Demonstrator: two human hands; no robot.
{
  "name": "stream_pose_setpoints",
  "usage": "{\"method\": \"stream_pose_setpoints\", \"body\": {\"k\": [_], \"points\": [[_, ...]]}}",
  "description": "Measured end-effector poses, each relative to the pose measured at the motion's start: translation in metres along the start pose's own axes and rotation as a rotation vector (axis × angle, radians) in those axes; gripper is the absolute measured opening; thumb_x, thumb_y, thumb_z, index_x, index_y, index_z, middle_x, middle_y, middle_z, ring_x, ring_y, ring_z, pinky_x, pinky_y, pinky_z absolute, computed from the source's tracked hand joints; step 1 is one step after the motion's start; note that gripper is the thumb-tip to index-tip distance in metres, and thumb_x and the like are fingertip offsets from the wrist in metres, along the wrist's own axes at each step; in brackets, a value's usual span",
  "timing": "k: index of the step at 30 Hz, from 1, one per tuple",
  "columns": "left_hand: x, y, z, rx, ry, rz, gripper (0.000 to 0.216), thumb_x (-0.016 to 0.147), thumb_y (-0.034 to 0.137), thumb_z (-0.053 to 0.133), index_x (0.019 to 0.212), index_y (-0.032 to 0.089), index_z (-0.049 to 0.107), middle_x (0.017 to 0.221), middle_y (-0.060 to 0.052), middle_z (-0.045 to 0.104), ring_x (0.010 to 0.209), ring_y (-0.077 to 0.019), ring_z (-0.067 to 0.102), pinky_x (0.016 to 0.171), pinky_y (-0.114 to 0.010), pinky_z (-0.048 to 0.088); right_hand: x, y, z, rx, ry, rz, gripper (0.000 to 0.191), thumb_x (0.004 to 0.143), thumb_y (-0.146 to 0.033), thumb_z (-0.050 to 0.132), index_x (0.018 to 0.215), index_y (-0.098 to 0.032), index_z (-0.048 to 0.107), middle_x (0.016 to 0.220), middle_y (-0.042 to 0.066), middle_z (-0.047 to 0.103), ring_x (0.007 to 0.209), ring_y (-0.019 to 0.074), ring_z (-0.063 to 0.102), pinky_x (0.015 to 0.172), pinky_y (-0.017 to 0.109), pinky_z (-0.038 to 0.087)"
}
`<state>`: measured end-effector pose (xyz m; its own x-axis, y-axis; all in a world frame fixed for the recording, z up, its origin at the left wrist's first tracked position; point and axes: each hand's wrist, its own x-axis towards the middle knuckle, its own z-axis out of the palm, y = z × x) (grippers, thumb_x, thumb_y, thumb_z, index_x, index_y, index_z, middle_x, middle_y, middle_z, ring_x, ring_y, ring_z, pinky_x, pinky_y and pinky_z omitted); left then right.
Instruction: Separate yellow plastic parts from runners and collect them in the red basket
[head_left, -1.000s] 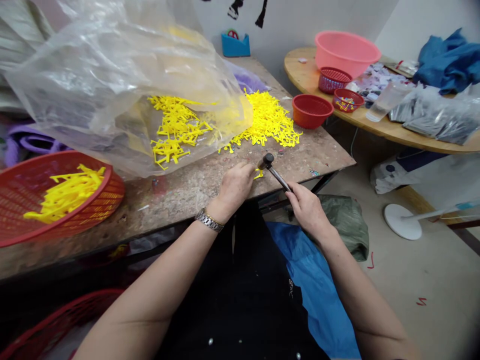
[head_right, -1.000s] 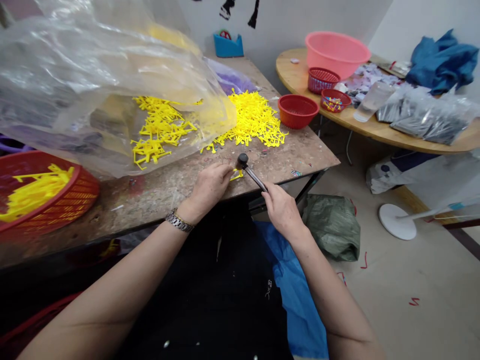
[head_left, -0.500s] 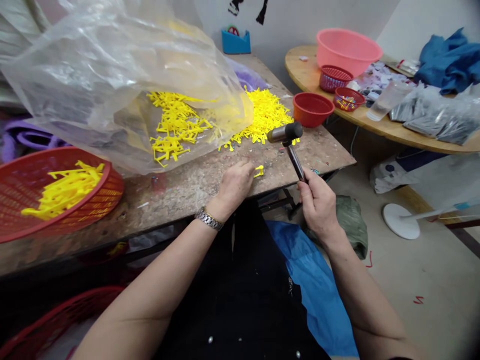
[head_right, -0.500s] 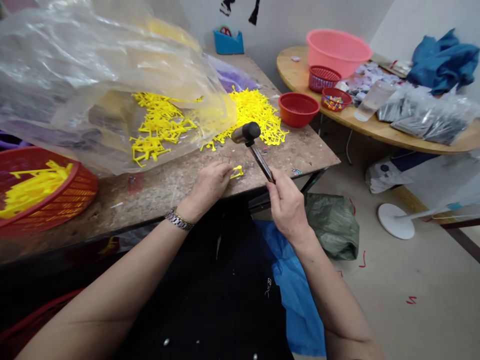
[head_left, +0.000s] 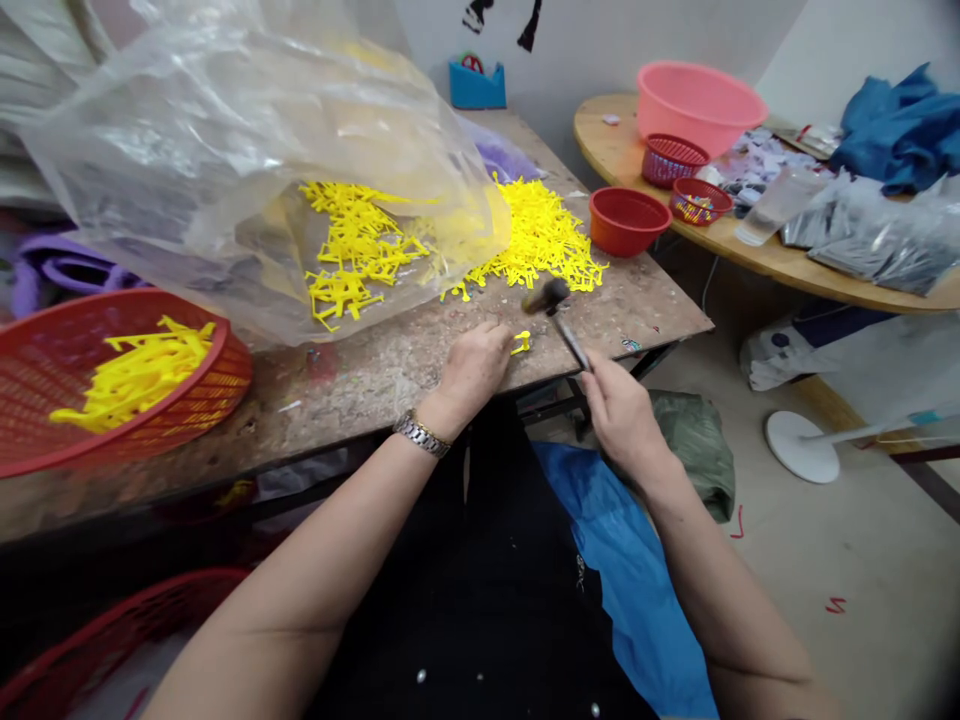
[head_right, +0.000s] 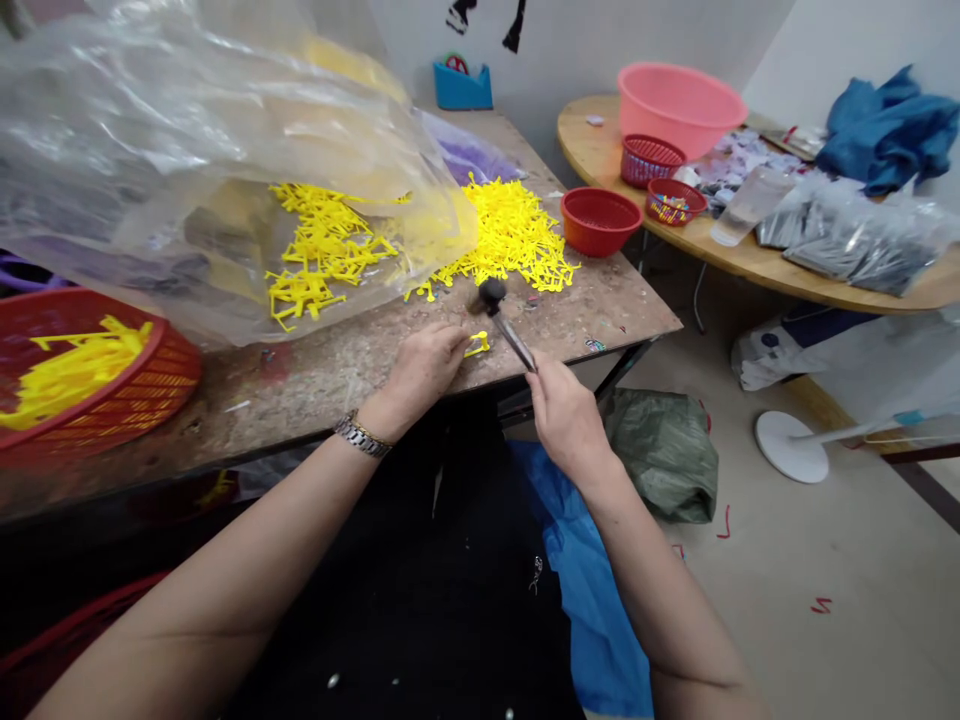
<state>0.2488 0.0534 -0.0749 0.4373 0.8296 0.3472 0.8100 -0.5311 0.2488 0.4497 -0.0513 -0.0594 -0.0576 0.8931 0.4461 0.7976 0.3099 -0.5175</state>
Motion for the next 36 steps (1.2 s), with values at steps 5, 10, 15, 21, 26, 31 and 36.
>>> {"method": "stream_pose_setpoints", "body": {"k": [5,10,15,21,26,31,36], "points": [[0.000,0.002,-0.002,0.044,-0.021,-0.010,0.024,0.100,0.019,0.048,0.091,0.013,0.070,0.095,-0.013,0.071,0.089,-0.0245,0.066,0.079,-0.032,0.048,0.004,0.006,-0.003,-0.060,-0.060,0.036,0.033,0.102,-0.027,0.042,0.124,-0.019,0.065,0.114,0.012,0.074,0.107,0.0266,0.069,0.094,0.041,0.055],[0.000,0.001,-0.001,0.034,-0.004,0.000,0.025,0.100,0.019,0.048,0.091,0.014,0.071,0.094,-0.012,0.071,0.088,-0.0240,0.066,0.079,-0.032,0.049,0.001,-0.001,-0.005,0.011,0.114,-0.030,0.040,0.104,-0.029,0.037,0.137,-0.021,0.057,0.130,0.011,0.069,0.121,0.0250,0.064,0.103,0.042,0.052],[0.000,0.002,0.001,-0.001,0.004,-0.020,0.024,0.099,0.018,0.049,0.092,0.015,0.071,0.096,-0.013,0.072,0.089,-0.0251,0.066,0.080,-0.033,0.049,0.003,0.009,0.004,-0.100,-0.194,0.081,0.034,0.102,-0.027,0.039,0.121,-0.019,0.066,0.108,0.011,0.075,0.102,0.0267,0.069,0.088,0.038,0.054],[0.000,-0.001,-0.001,-0.129,0.017,-0.043,0.022,0.097,0.017,0.050,0.089,0.013,0.071,0.096,-0.015,0.073,0.091,-0.0258,0.066,0.084,-0.035,0.049,0.010,0.021,-0.002,-0.122,-0.049,0.084,0.039,0.102,-0.027,0.040,0.133,-0.020,0.061,0.127,0.012,0.071,0.117,0.0267,0.065,0.098,0.039,0.052],[-0.006,-0.008,-0.005,-0.396,0.099,-0.155,0.019,0.093,0.022,0.054,0.086,0.017,0.071,0.089,-0.008,0.074,0.086,-0.0219,0.066,0.081,-0.032,0.049,0.020,0.026,0.002,-0.377,-0.089,0.171,0.040,0.102,-0.028,0.042,0.135,-0.018,0.061,0.125,0.013,0.070,0.110,0.0276,0.066,0.088,0.036,0.053],[-0.020,-0.009,-0.015,-0.812,0.049,-0.370,0.025,0.091,0.035,0.056,0.075,0.019,0.066,0.060,0.001,0.061,0.053,-0.0128,0.056,0.054,-0.023,0.045,0.031,0.030,0.010,-0.532,-0.121,0.171,0.038,0.101,-0.028,0.047,0.135,-0.022,0.062,0.121,0.011,0.070,0.101,0.0259,0.066,0.076,0.033,0.049],[-0.029,-0.004,-0.024,-1.116,0.017,-0.526,0.027,0.083,0.044,0.068,0.077,0.018,0.065,0.064,0.000,0.064,0.043,-0.0076,0.050,0.039,-0.018,0.038,0.039,0.034,0.021,-0.545,-0.104,0.092,0.030,0.097,-0.027,0.054,0.123,-0.022,0.068,0.105,0.012,0.069,0.093,0.0269,0.061,0.075,0.035,0.046]]}}
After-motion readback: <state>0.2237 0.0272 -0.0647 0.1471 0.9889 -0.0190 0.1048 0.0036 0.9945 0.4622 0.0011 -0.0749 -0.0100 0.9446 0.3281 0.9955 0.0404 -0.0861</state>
